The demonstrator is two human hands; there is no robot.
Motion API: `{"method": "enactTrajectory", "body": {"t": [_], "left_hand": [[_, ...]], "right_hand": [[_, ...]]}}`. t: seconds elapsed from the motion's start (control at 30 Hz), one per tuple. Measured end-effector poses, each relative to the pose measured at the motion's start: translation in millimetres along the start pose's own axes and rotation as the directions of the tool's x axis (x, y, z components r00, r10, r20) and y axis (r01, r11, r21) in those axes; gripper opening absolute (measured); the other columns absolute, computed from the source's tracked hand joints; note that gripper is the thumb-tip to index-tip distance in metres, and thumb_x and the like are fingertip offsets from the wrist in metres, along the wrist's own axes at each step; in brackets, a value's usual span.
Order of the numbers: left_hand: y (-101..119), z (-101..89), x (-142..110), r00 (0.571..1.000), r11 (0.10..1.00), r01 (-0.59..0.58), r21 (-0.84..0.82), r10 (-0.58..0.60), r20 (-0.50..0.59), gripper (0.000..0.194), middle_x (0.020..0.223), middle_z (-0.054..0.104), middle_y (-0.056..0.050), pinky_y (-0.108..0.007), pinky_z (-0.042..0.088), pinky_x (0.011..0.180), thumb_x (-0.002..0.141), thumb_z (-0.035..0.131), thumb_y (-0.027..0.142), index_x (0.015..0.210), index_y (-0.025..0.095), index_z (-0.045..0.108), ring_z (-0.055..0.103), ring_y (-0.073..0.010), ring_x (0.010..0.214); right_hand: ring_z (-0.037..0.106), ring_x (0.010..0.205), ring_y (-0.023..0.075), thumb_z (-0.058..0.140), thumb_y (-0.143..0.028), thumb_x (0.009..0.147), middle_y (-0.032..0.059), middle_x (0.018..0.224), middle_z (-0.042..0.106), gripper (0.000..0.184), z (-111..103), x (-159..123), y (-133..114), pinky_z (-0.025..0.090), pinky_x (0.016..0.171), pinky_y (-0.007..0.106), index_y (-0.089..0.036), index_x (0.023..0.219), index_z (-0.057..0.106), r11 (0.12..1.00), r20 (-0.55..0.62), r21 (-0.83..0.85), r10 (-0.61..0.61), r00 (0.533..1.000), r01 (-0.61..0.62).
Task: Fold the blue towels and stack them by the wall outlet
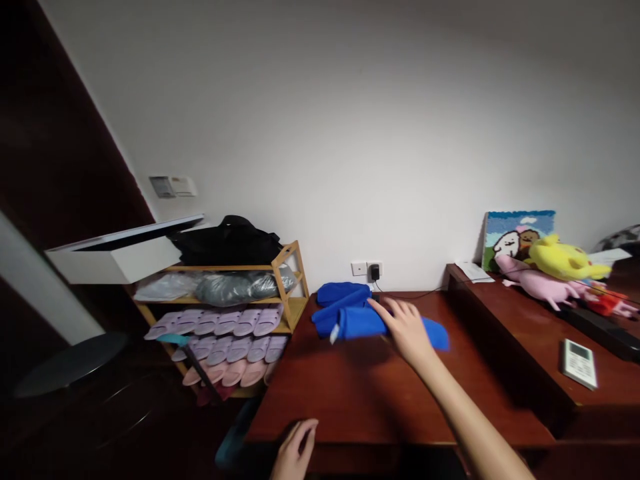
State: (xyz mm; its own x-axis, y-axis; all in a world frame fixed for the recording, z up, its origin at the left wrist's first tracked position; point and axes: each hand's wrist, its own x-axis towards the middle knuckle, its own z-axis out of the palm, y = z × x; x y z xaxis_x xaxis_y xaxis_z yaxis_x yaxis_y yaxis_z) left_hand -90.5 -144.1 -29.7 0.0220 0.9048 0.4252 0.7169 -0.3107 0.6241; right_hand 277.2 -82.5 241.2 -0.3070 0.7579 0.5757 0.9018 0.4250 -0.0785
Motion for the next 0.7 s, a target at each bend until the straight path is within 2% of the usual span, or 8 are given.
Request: {"method": "enactTrajectory", "body": {"t": [0.07, 0.13, 0.2, 0.3, 0.43, 0.5, 0.6, 0.7], "left_hand": [[-15.7, -12.9, 26.7, 0.996, 0.992, -0.019, 0.128, 0.03, -0.087, 0.042, 0.11, 0.079, -0.008, -0.037, 0.061, 0.094, 0.101, 0.041, 0.049, 0.108, 0.027, 0.076, 0.074, -0.0243, 0.105], [-35.1, -17.5, 49.4, 0.992, 0.962, -0.016, 0.272, 0.05, -0.117, 0.04, 0.118, 0.077, -0.008, -0.041, 0.06, 0.098, 0.1, 0.042, 0.044, 0.112, 0.025, 0.076, 0.072, -0.0254, 0.112], [-52.6, -15.7, 65.3, 0.993, 0.917, -0.008, 0.399, 0.055, -0.105, 0.039, 0.128, 0.074, -0.007, -0.043, 0.057, 0.103, 0.098, 0.044, 0.039, 0.12, 0.025, 0.073, 0.068, -0.0259, 0.121], [-66.0, -8.2, 74.7, 0.997, 0.86, 0.003, 0.51, 0.037, -0.067, 0.042, 0.14, 0.068, -0.006, -0.045, 0.052, 0.11, 0.098, 0.045, 0.036, 0.131, 0.023, 0.068, 0.06, -0.0263, 0.132], [-67.6, -3.1, 73.1, 0.999, 0.85, 0.019, 0.526, 0.001, -0.037, 0.043, 0.145, 0.064, -0.006, -0.045, 0.049, 0.112, 0.1, 0.045, 0.035, 0.138, 0.025, 0.063, 0.056, -0.0255, 0.136], [-69.6, -2.4, 72.0, 0.999, 0.852, 0.024, 0.523, -0.009, -0.033, 0.042, 0.144, 0.064, -0.005, -0.045, 0.049, 0.112, 0.1, 0.046, 0.036, 0.137, 0.026, 0.064, 0.057, -0.0254, 0.135], [-78.6, 0.4, 70.9, 0.999, 0.847, 0.024, 0.53, -0.006, -0.035, 0.042, 0.144, 0.064, -0.003, -0.044, 0.05, 0.111, 0.099, 0.048, 0.036, 0.137, 0.028, 0.064, 0.058, -0.0256, 0.134], [-94.8, 5.7, 69.3, 0.999, 0.833, 0.011, 0.553, 0.01, -0.036, 0.043, 0.144, 0.065, -0.003, -0.044, 0.054, 0.106, 0.098, 0.048, 0.038, 0.137, 0.029, 0.065, 0.06, -0.0263, 0.132]], "right_hand": [[0.043, 0.138, 0.0355, 0.069, -0.026, 0.086, 0.0109, 0.153, 0.051, 0.075, 34.8, 76.9, -25.4, 0.032, 0.116, 0.053, -0.032, 0.155, 0.041, 0.999, 0.023, 0.028, -0.028, 0.999, 0.027], [0.045, 0.135, 0.0342, 0.064, -0.023, 0.089, 0.0116, 0.149, 0.053, 0.064, 76.8, 109.5, -42.7, 0.032, 0.115, 0.053, -0.029, 0.15, 0.047, 0.996, 0.015, 0.089, -0.033, 0.999, 0.031], [0.056, 0.12, 0.0297, 0.051, -0.019, 0.094, 0.0127, 0.133, 0.062, 0.045, 123.8, 100.3, -45.4, 0.042, 0.106, 0.046, -0.026, 0.137, 0.059, 0.982, 0.042, 0.186, -0.02, 0.999, 0.011], [0.063, 0.097, 0.024, 0.039, -0.016, 0.096, 0.0098, 0.106, 0.067, 0.036, 193.3, 49.5, -26.9, 0.05, 0.088, 0.036, -0.024, 0.112, 0.07, 0.944, 0.199, 0.316, 0.032, 0.979, -0.095], [0.068, 0.091, 0.0211, 0.038, -0.021, 0.098, 0.0088, 0.105, 0.067, 0.036, 259.8, 6.8, 3.4, 0.051, 0.081, 0.031, -0.024, 0.108, 0.072, 0.901, 0.435, 0.333, 0.113, 0.893, -0.276], [0.068, 0.094, 0.021, 0.037, -0.024, 0.1, 0.0086, 0.111, 0.068, 0.038, 280.6, 9.7, 10.8, 0.05, 0.084, 0.03, -0.026, 0.115, 0.071, 0.91, 0.462, 0.29, 0.138, 0.876, -0.297], [0.061, 0.116, 0.0246, 0.038, -0.021, 0.098, 0.01, 0.133, 0.064, 0.046, 304.9, 30.6, 15.2, 0.046, 0.1, 0.036, -0.028, 0.135, 0.064, 0.957, 0.399, 0.181, 0.139, 0.906, -0.227], [0.043, 0.141, 0.0292, 0.043, -0.017, 0.092, 0.0064, 0.16, 0.045, 0.062, 328.5, 54.6, 19.3, 0.035, 0.115, 0.046, -0.034, 0.151, 0.048, 0.985, 0.344, 0.069, 0.127, 0.93, -0.16]]}}
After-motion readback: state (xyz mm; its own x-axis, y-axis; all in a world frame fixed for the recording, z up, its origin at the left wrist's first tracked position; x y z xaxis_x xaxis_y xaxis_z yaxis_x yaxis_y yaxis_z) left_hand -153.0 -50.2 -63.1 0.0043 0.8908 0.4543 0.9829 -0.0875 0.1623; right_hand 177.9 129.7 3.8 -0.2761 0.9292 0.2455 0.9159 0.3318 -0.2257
